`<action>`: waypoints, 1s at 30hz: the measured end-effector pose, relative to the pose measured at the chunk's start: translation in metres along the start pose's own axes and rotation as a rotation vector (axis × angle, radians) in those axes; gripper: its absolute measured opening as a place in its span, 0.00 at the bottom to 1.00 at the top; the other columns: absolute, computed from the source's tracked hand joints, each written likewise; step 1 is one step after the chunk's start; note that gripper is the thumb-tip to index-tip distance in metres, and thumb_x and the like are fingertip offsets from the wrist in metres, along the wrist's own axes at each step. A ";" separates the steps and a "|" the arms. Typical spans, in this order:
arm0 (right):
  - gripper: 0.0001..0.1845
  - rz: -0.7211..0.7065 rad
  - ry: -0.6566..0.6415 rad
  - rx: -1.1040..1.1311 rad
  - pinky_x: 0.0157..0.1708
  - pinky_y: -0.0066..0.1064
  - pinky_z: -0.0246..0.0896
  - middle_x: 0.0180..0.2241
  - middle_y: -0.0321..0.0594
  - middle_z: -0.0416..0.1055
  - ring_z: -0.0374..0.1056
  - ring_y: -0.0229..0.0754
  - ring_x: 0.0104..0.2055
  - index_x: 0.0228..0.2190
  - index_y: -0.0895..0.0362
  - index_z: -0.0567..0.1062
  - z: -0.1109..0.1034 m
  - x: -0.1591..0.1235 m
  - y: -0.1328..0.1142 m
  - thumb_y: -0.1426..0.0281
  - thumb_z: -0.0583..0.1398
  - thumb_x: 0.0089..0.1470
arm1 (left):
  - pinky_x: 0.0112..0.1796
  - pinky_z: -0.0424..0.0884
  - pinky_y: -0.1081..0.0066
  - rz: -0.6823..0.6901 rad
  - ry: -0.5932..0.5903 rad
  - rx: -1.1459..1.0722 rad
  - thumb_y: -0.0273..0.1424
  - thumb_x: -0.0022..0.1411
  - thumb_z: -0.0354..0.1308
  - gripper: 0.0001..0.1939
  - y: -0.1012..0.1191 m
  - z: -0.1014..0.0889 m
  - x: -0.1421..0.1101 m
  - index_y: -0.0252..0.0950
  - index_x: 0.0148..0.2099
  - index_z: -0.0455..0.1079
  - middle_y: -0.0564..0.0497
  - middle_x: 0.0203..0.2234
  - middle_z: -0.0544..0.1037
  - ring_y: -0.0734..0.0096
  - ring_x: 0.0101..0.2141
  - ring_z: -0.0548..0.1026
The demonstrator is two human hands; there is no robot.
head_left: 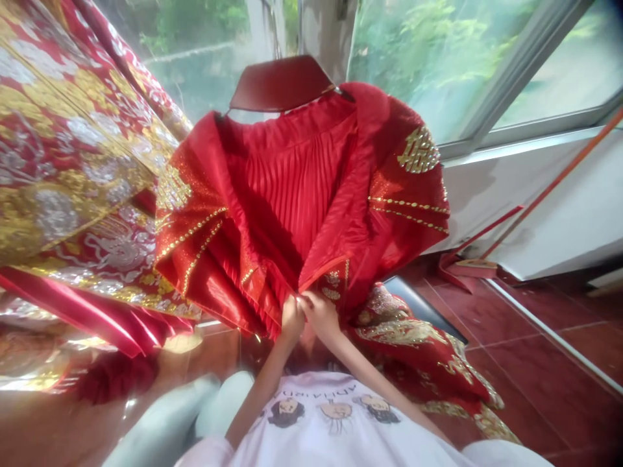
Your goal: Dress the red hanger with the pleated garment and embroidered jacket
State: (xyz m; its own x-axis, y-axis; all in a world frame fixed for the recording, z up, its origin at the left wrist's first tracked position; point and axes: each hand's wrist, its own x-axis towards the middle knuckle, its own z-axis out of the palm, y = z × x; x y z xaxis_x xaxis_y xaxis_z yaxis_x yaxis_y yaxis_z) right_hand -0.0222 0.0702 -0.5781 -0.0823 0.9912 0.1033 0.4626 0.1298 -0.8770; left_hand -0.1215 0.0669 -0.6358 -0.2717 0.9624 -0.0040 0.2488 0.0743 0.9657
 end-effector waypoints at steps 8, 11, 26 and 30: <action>0.13 0.023 0.015 0.086 0.37 0.30 0.64 0.32 0.43 0.76 0.71 0.42 0.34 0.34 0.57 0.75 0.005 -0.009 0.007 0.63 0.54 0.54 | 0.26 0.64 0.74 -0.007 -0.161 0.149 0.30 0.63 0.46 0.11 0.026 -0.010 -0.008 0.34 0.29 0.64 0.50 0.22 0.72 0.71 0.25 0.70; 0.14 0.041 0.049 0.148 0.40 0.33 0.64 0.34 0.44 0.76 0.71 0.44 0.36 0.35 0.57 0.75 0.003 -0.010 0.005 0.62 0.56 0.52 | 0.27 0.65 0.75 -0.005 -0.191 0.172 0.28 0.61 0.47 0.09 0.031 -0.009 -0.011 0.34 0.30 0.65 0.50 0.22 0.72 0.70 0.27 0.71; 0.18 0.368 -0.153 0.627 0.18 0.25 0.48 0.13 0.33 0.59 0.53 0.32 0.16 0.17 0.58 0.68 -0.014 -0.010 -0.016 0.56 0.62 0.40 | 0.27 0.66 0.75 -0.002 -0.237 0.184 0.30 0.63 0.43 0.16 0.027 -0.012 -0.019 0.34 0.24 0.64 0.49 0.19 0.73 0.71 0.23 0.73; 0.20 0.479 -0.282 0.798 0.14 0.23 0.37 0.12 0.29 0.54 0.43 0.27 0.13 0.18 0.60 0.69 -0.019 -0.010 -0.025 0.54 0.63 0.37 | 0.26 0.66 0.76 -0.016 -0.247 0.176 0.24 0.58 0.43 0.16 0.023 -0.012 -0.020 0.34 0.20 0.62 0.50 0.16 0.71 0.73 0.20 0.72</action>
State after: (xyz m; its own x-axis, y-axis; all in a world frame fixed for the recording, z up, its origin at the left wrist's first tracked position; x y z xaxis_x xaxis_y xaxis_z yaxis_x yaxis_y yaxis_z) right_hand -0.0161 0.0579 -0.5484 -0.2973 0.8791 -0.3726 -0.2239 -0.4436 -0.8678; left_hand -0.1213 0.0467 -0.6100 -0.0481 0.9935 -0.1027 0.4094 0.1134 0.9053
